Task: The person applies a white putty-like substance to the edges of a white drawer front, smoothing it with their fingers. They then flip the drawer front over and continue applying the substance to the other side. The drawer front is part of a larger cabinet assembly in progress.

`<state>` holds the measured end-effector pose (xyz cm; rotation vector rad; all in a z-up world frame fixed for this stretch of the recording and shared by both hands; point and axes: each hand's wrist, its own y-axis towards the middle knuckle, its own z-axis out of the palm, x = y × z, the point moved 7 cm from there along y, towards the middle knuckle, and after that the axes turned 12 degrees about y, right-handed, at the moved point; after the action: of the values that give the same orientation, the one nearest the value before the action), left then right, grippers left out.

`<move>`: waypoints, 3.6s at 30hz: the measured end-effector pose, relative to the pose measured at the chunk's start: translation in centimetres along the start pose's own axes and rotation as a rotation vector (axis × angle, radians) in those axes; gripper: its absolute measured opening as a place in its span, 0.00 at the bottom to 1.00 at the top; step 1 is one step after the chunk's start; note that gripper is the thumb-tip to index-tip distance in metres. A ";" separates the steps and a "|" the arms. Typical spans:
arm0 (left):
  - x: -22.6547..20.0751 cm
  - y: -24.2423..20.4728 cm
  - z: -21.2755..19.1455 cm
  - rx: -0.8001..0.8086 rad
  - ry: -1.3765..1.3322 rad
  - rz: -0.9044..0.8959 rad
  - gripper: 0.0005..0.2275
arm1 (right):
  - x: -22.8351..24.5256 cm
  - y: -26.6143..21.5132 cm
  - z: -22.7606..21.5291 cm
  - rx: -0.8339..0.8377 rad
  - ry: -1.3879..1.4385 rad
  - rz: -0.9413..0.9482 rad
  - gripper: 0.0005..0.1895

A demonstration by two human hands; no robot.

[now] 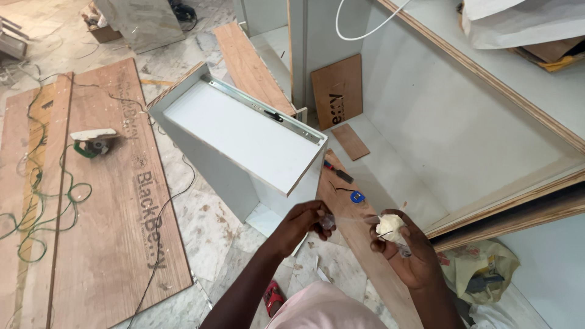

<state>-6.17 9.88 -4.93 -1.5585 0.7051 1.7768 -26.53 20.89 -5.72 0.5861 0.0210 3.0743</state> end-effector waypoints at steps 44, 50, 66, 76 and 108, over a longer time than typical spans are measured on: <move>-1.6 -2.0 6.4 -0.140 -0.010 0.358 0.34 | -8.6 -1.3 11.3 0.430 -1.807 -0.551 0.49; 1.6 -3.3 6.3 -0.044 -0.277 0.115 0.26 | -5.1 2.5 10.9 0.188 -1.878 -0.906 0.41; 11.5 -7.8 -0.7 -0.392 -0.404 -0.229 0.24 | -10.5 12.8 1.8 -0.151 -1.168 -0.289 0.10; 9.5 -8.7 -2.0 -0.396 -0.361 -0.291 0.15 | -9.2 14.3 1.0 -0.103 -1.308 -0.403 0.04; 13.3 -4.1 0.9 -0.326 -0.499 -0.328 0.26 | -10.6 2.8 0.4 0.012 -1.810 0.226 0.23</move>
<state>-4.47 14.90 -17.87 -1.2493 -0.0803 1.9717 -16.53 17.95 -9.25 2.9520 -0.0458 1.5148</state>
